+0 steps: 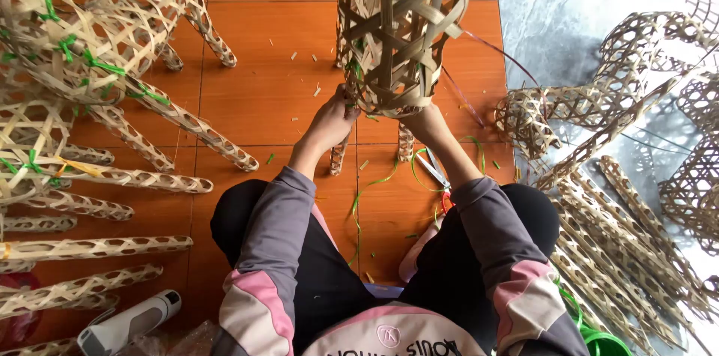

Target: Weaving bamboo strips and securing them with plastic ties to create animal-shaped structures.

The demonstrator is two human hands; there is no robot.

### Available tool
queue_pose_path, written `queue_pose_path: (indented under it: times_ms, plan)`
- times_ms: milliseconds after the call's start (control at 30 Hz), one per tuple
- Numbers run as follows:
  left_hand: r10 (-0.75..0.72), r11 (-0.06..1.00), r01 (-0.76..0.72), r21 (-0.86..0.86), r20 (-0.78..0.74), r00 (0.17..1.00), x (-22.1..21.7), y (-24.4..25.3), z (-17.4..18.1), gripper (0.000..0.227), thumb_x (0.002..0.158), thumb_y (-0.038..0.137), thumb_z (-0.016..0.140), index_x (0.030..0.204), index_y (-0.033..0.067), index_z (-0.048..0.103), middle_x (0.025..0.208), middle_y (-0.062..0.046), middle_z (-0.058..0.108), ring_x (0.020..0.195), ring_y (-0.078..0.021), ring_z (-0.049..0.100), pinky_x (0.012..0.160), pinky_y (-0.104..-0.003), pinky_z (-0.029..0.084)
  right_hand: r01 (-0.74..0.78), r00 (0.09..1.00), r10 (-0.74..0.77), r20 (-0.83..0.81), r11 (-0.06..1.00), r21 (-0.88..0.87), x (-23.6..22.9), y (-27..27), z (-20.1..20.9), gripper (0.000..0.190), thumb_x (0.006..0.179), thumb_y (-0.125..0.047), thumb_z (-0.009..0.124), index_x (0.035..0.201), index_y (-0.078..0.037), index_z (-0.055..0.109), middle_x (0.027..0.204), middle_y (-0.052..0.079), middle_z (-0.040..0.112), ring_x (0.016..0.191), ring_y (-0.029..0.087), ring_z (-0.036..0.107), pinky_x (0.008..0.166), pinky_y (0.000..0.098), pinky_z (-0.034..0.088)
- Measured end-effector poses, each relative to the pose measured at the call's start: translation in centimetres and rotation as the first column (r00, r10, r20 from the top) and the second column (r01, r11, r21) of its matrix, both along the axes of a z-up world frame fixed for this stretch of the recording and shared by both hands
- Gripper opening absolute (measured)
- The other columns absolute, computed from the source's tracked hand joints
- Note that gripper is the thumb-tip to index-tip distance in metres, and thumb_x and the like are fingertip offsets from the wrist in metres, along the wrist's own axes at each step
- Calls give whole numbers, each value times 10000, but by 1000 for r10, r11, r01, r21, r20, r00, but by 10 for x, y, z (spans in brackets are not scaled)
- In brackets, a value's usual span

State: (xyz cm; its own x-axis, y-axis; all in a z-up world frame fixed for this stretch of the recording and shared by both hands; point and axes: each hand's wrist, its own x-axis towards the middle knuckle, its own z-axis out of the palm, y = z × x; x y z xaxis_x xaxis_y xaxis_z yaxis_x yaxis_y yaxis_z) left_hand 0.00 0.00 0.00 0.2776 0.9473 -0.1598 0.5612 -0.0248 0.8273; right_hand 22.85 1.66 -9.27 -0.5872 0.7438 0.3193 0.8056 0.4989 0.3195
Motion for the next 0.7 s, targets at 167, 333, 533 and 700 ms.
queue_pose_path:
  times_ms: [167,333,533,700]
  plan:
    - [8,1000,-8,-16,-33,999,-2,-9,21,585,979,224,522,1419,-97,308,1255,-366,523,1130,-509,573,899,-597,468,-62,679,-334,-654,861,-505,0,-10,9,438,754,-249,809,1089,-17,649,1042,192,675,1042,366,652,890,474,538]
    - [7,999,-4,39,-77,997,-14,-6,0,609,932,214,639,1410,-18,341,1129,-298,581,1064,-453,624,874,-544,505,-64,634,-482,-605,747,-662,11,-11,14,588,775,-310,779,1264,-68,558,1208,173,626,1189,342,576,1016,479,477]
    - [-9,998,31,61,-333,943,-23,-8,-6,696,885,273,704,1421,-8,359,1121,-312,562,1057,-475,613,825,-548,530,-54,663,-612,-433,537,-842,16,-15,60,745,777,-284,780,1376,-45,408,1305,232,577,1211,421,551,1038,571,438]
    - [-28,996,70,61,-525,851,-20,-14,5,701,888,308,688,1438,-1,384,1106,-279,579,1037,-433,622,819,-535,533,31,687,-640,-344,499,-866,26,-13,57,793,776,-308,793,1396,-44,377,1219,222,627,1185,427,574,996,569,460]
